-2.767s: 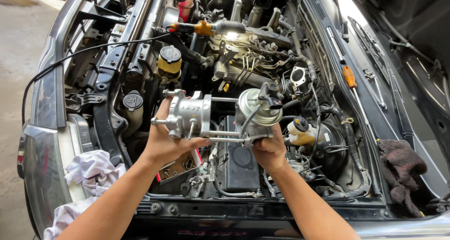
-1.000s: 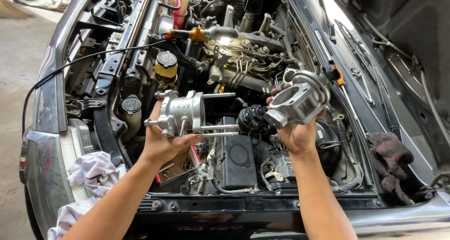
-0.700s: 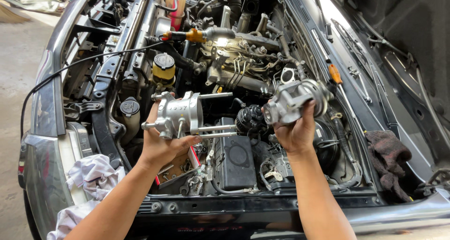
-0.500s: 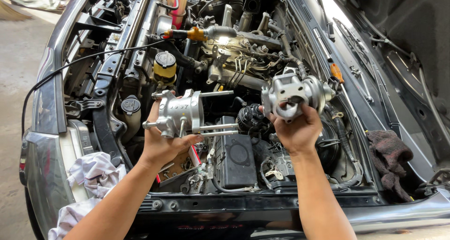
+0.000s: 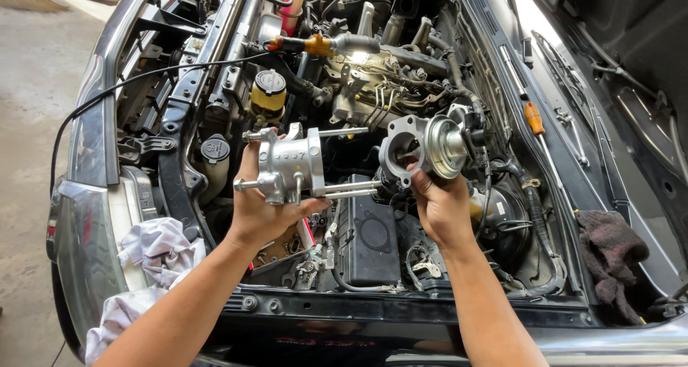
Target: The person holds a throttle body assembly and an EGR valve adapter over the open engine bay, aligns the two parts together, then positions the combined assembly onto the intake manifold studs and presses it into place. At the end the person reaches to a nearby tool cart and picks up a wrench.
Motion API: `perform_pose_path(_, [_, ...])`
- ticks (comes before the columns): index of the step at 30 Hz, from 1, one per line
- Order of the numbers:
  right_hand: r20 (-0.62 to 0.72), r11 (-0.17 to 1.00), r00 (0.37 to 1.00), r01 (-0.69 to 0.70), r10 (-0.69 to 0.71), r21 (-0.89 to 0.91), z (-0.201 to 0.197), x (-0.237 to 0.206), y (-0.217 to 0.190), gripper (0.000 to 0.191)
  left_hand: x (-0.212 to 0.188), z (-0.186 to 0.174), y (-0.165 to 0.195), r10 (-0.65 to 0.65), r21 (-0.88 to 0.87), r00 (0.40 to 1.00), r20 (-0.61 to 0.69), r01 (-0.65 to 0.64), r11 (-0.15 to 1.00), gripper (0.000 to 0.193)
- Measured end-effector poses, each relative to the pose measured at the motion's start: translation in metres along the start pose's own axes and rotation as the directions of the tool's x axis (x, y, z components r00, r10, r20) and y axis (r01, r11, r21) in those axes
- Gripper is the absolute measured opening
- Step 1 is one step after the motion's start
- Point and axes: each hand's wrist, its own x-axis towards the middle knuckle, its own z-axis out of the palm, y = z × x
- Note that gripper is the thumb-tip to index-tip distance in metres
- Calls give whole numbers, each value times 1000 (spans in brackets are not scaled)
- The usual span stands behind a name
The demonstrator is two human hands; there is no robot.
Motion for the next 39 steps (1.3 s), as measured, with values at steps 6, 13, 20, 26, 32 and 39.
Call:
perform_pose_path(6, [13, 997, 997, -75, 75, 25, 4, -1, 5, 24, 0, -1, 1, -1, -45, 1000, -10, 0, 999, 96])
perform_pose_path(13, [26, 994, 996, -82, 84, -70, 6, -4, 11, 22, 2, -2, 2, 25, 57, 1000, -18, -24, 998, 97])
perform_pose_path(20, [20, 994, 997, -79, 81, -80, 5, -4, 9, 23, -2, -4, -13, 27, 126, 999, -21, -25, 992, 94])
perform_pose_path(26, [105, 995, 994, 13, -3, -96, 9, -7, 6, 25, 7, -12, -35, -571, -459, 787, 232, 606, 650, 69])
perform_pose_path(32, [146, 987, 982, 135, -121, -89, 11, -7, 6, 23, 9, -16, -32, -759, -536, 518, 393, 800, 269, 66])
perform_pose_path(39, [114, 979, 987, 134, -118, -154, 11, -12, 3, 21, 6, -20, -36, -657, -386, 486, 576, 870, 306, 82])
